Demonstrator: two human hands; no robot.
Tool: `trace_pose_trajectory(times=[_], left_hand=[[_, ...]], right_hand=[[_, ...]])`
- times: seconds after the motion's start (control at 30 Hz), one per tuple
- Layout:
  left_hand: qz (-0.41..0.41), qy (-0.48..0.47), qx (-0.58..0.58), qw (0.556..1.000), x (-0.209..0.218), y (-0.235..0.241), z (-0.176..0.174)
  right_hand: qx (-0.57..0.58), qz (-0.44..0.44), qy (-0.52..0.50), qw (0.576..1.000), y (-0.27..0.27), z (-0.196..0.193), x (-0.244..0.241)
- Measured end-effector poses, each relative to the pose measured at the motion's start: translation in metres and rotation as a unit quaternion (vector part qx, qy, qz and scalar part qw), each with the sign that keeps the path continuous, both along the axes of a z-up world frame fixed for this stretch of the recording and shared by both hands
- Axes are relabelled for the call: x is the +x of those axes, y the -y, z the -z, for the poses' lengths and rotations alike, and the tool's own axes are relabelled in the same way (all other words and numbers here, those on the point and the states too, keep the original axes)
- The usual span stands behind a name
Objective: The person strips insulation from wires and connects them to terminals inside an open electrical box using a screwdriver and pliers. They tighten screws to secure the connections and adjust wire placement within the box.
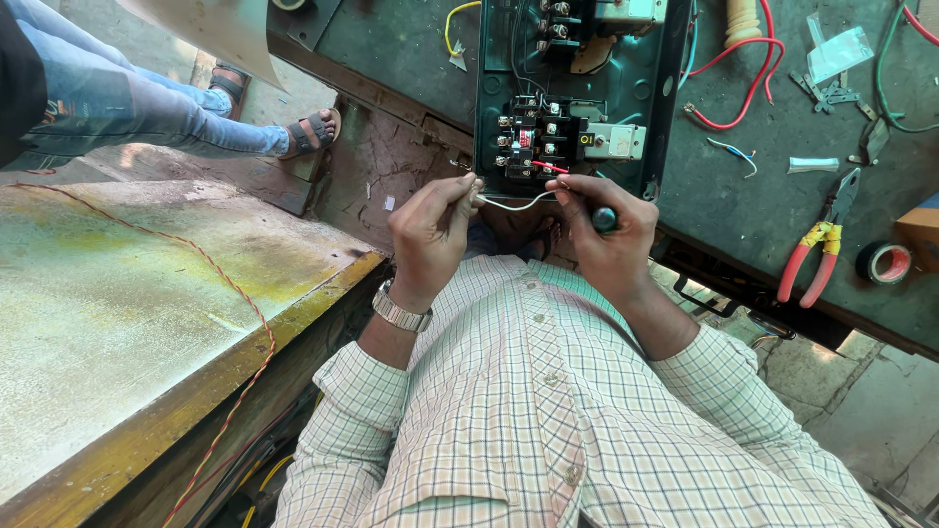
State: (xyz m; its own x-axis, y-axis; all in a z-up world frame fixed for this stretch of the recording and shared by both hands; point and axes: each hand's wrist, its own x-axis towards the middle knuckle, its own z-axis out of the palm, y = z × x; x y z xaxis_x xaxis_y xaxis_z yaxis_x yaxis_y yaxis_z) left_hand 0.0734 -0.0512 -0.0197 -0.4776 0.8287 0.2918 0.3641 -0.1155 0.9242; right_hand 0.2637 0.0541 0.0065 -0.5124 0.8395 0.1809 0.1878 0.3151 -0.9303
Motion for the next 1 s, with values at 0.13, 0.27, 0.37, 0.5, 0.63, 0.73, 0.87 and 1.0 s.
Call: trace_pose_trajectory(times=[0.13, 0.27, 0.37, 0.5, 0.63, 0.73, 0.87, 1.0], left_hand=[[0.001, 0.053, -0.045, 0.998, -0.003, -0.004, 0.002], [-0.003, 0.207, -0.099, 0.973, -0.008, -0.026, 0.004], [0.021, 0.141, -0.109, 0.984, -0.012, -0.038, 0.002], [-0.004, 0.067, -0.032, 0.997, -0.014, -0.038, -0.003], [-0.033, 0.009, -0.028, 0.999, -0.013, -0.032, -0.002], [-0.047, -0.026, -0.031, 0.998, -0.011, -0.030, 0.003], [-0.041, -0.109, -0.010, 0.993, -0.009, -0.036, 0.009], [-0.011, -0.135, -0.005, 0.991, -0.009, -0.045, 0.010]], right_hand=[[0.075, -0.052, 0.005, 0.996, -0.001, -0.001, 0.006], [0.135, -0.113, 0.008, 0.984, -0.005, 0.001, 0.005], [0.145, -0.111, 0.019, 0.983, -0.005, 0.004, -0.001], [0.061, -0.042, 0.028, 0.997, -0.002, 0.007, -0.008], [0.110, -0.010, 0.044, 0.993, 0.001, 0.011, -0.011], [0.150, 0.037, 0.083, 0.985, 0.002, 0.014, -0.014], [0.203, -0.007, 0.111, 0.973, -0.003, 0.018, -0.013], [0.241, -0.022, 0.139, 0.960, -0.004, 0.020, -0.013]])
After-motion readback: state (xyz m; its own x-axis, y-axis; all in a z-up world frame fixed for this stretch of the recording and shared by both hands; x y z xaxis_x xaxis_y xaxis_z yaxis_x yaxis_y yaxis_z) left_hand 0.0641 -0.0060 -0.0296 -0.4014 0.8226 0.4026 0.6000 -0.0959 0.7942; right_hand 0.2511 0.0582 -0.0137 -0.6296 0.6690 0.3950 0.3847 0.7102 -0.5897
